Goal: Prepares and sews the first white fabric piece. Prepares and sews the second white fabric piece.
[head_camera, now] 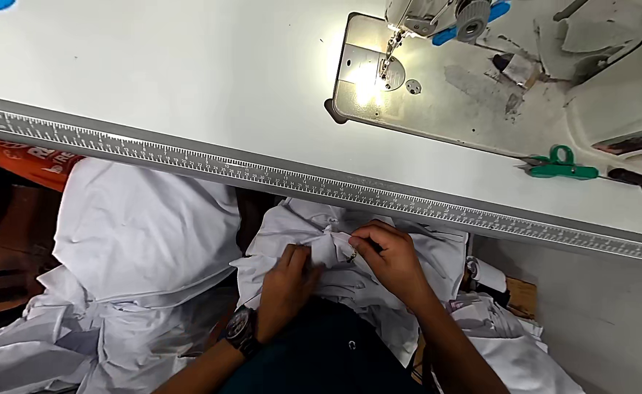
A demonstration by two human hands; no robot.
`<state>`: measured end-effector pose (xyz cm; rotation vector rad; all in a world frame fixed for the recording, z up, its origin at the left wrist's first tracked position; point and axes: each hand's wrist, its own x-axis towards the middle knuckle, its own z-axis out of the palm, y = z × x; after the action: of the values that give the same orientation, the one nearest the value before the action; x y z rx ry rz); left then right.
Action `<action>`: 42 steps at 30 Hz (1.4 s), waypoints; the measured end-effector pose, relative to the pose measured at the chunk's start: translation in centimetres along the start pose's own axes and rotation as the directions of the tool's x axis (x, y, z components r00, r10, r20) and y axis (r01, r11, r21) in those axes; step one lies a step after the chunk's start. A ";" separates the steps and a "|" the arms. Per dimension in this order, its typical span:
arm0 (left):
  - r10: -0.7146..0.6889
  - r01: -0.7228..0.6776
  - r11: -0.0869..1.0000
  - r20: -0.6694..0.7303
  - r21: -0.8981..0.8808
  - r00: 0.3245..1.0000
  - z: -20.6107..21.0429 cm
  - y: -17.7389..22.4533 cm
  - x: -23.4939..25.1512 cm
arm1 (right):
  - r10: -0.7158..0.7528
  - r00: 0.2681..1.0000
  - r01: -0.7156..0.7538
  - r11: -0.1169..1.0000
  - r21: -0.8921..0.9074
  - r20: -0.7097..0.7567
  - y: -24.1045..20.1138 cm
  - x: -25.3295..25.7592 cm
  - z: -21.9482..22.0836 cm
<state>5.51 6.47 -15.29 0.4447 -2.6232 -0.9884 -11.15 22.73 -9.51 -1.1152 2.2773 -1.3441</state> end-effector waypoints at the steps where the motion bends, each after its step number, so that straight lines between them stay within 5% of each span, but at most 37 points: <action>1: -0.010 0.010 0.999 -0.018 -0.036 1.000 0.3 -0.6 0.3 | 0.000 1.000 -0.001 1.000 0.013 0.009 -0.2 0.1 -0.2; 3: -0.044 0.059 0.954 0.056 -0.293 0.997 -1.4 -0.9 1.5 | 0.002 1.000 -0.003 0.998 0.063 0.022 -1.0 -0.1 -0.9; 5: -0.066 0.192 0.781 0.227 -0.594 0.972 -5.3 -0.6 3.0 | -0.004 0.999 0.000 0.992 0.123 0.032 -2.1 -0.4 -2.1; 9: 0.080 0.333 0.527 0.437 -0.782 0.896 -13.1 -0.2 5.9 | -0.023 0.999 0.010 0.964 0.265 0.046 -3.9 -1.0 -3.4; 11: 0.030 0.328 0.653 0.456 -0.683 0.889 -14.1 -0.7 6.9 | -0.020 0.998 0.003 0.960 0.280 0.057 -3.4 -0.9 -2.2; 14: 0.040 0.031 0.971 0.289 -0.238 0.956 -12.2 -3.5 7.0 | -0.020 0.999 0.008 0.973 0.229 0.050 -0.9 -0.6 0.3; 18: 0.141 -0.090 0.983 0.351 -0.158 0.926 -8.5 -4.7 4.6 | -0.017 1.000 0.016 0.996 0.089 0.014 0.9 -1.7 2.2; 25: 0.147 -0.145 0.988 -0.022 0.060 0.989 -3.5 -3.0 1.2 | -0.039 0.998 0.038 0.999 -0.028 -0.047 0.9 -1.9 2.1; 29: 0.085 -0.083 0.995 0.022 -0.058 0.996 -2.8 -4.4 2.5 | -0.074 0.996 0.069 0.994 -0.087 -0.056 0.8 -1.9 2.1; 33: 0.228 -0.190 0.956 0.162 -0.222 0.960 -6.8 -3.0 4.0 | -0.105 0.990 0.083 0.972 -0.220 -0.092 1.1 -1.9 2.2; 39: 0.291 -0.326 0.938 0.239 0.121 0.926 -5.5 5.0 2.6 | -0.087 0.989 0.063 0.980 -0.190 -0.121 1.9 -1.6 3.3; 42: 0.134 -0.121 0.991 0.300 -0.062 0.945 -3.2 5.3 2.5 | -0.036 0.985 0.015 0.992 -0.126 -0.168 2.4 -1.6 3.3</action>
<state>3.53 7.46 -9.01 0.1159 -2.8486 -1.1469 -9.31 22.46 -13.50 -1.1103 2.5070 -1.3719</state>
